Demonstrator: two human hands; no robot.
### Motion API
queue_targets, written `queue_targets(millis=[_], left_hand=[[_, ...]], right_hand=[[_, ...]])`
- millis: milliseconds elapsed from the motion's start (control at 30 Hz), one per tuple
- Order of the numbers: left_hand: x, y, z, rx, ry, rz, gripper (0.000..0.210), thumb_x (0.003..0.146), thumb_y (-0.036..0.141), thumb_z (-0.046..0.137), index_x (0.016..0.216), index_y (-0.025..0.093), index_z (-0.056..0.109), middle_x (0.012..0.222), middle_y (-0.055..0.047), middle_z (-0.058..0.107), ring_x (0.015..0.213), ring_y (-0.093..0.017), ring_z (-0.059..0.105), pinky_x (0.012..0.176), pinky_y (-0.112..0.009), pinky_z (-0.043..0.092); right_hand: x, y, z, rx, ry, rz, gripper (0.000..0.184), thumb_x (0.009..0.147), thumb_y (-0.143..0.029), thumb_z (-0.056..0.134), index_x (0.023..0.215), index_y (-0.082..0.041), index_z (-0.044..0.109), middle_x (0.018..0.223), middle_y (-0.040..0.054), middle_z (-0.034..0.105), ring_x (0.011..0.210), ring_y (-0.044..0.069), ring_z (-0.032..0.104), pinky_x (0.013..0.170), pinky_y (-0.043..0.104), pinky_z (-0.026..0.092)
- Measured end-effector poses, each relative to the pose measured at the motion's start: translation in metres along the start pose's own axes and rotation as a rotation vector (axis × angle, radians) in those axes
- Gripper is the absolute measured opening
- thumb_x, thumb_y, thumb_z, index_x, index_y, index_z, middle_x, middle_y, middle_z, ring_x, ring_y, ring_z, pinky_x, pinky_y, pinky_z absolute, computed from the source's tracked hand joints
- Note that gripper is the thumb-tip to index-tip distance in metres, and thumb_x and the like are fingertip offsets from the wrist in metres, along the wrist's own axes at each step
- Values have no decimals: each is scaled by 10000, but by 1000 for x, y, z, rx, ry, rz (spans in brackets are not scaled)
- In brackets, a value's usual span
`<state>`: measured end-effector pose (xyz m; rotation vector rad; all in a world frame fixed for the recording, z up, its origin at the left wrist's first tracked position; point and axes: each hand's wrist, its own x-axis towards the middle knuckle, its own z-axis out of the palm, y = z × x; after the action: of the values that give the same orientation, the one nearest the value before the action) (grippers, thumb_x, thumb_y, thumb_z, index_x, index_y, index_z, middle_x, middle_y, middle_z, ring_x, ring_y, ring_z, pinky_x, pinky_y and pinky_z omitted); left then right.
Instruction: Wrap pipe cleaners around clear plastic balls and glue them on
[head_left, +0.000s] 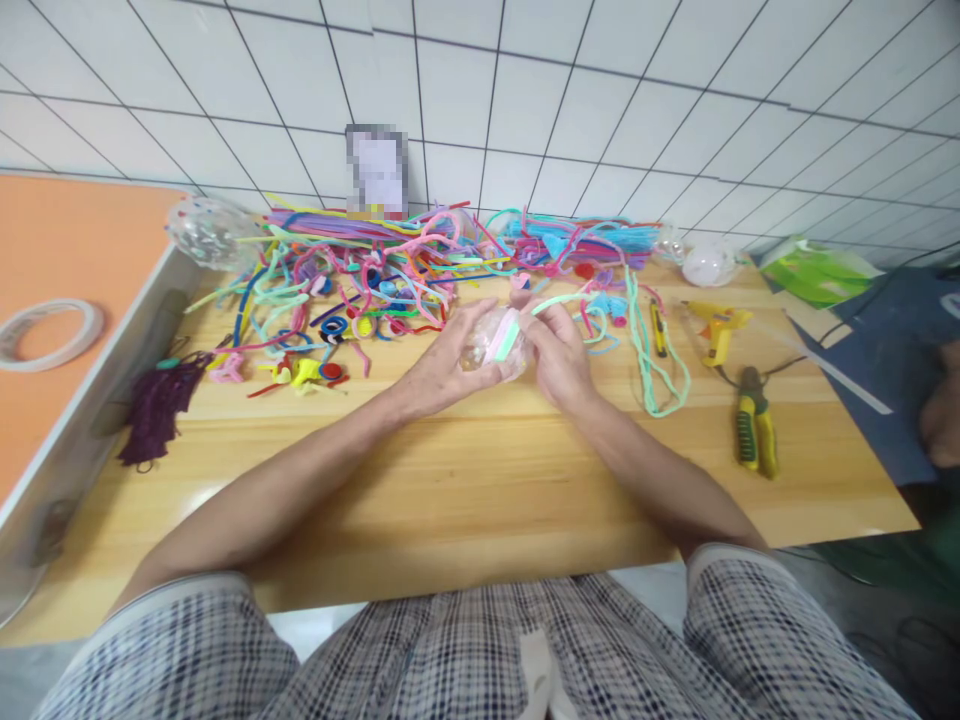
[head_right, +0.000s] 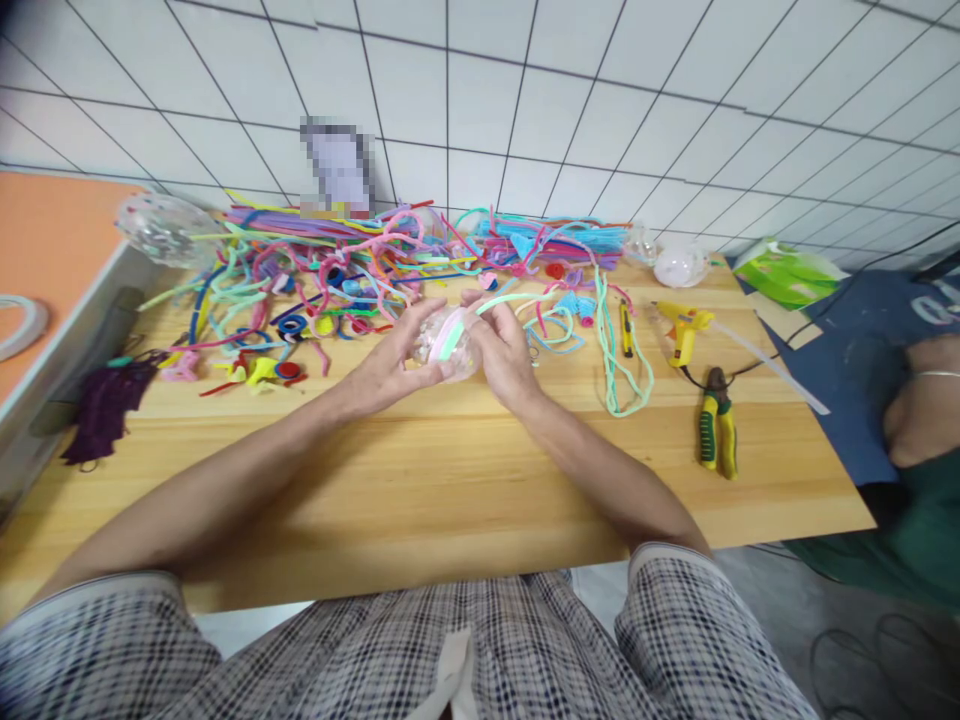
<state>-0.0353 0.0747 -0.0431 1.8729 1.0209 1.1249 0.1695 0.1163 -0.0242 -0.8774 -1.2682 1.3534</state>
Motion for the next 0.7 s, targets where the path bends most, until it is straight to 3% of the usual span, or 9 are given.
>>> queue_targets(millis=[100, 200, 400, 567, 700], left_hand=[[-1, 0, 4, -19, 14, -77, 772, 1006, 638, 844, 1600, 246, 545, 1603, -156, 665, 1459, -356, 682, 1243, -529, 589], [-3, -1, 9, -82, 43, -111, 788, 990, 673, 840, 1574, 228, 551, 1539, -154, 690, 1362, -328, 728, 1133, -470, 640], [-2, -7, 7, 54, 144, -16, 798, 948, 624, 886, 1591, 262, 582, 1553, -138, 683, 1464, -358, 663, 1282, -533, 546], [-2, -3, 3, 11, 89, 9, 739, 960, 576, 872, 1568, 254, 602, 1542, -144, 688, 1462, -367, 668, 1305, -559, 525], [-4, 8, 0, 5, 2, 25, 739, 959, 573, 876, 1569, 255, 605, 1551, -138, 680, 1479, -364, 663, 1327, -542, 516]], right_hand=[[0, 1, -1, -29, -31, 15, 273, 870, -518, 881, 989, -321, 732, 1367, 17, 788, 1382, 269, 700, 1209, 445, 566], [0, 2, -1, -25, -34, 38, 253, 852, -491, 883, 963, -317, 738, 1374, 17, 785, 1356, 265, 709, 1180, 439, 580], [0, 2, 0, 10, -30, 69, 249, 849, -482, 870, 920, -295, 722, 1303, 24, 812, 1235, 253, 740, 1078, 415, 602], [15, 3, -9, 127, -40, 244, 331, 799, -524, 915, 897, -287, 706, 1080, 35, 857, 1117, 278, 791, 1001, 436, 645], [43, 3, -32, 267, 37, 375, 256, 830, -450, 882, 910, -290, 698, 987, 13, 874, 1026, 260, 823, 919, 412, 680]])
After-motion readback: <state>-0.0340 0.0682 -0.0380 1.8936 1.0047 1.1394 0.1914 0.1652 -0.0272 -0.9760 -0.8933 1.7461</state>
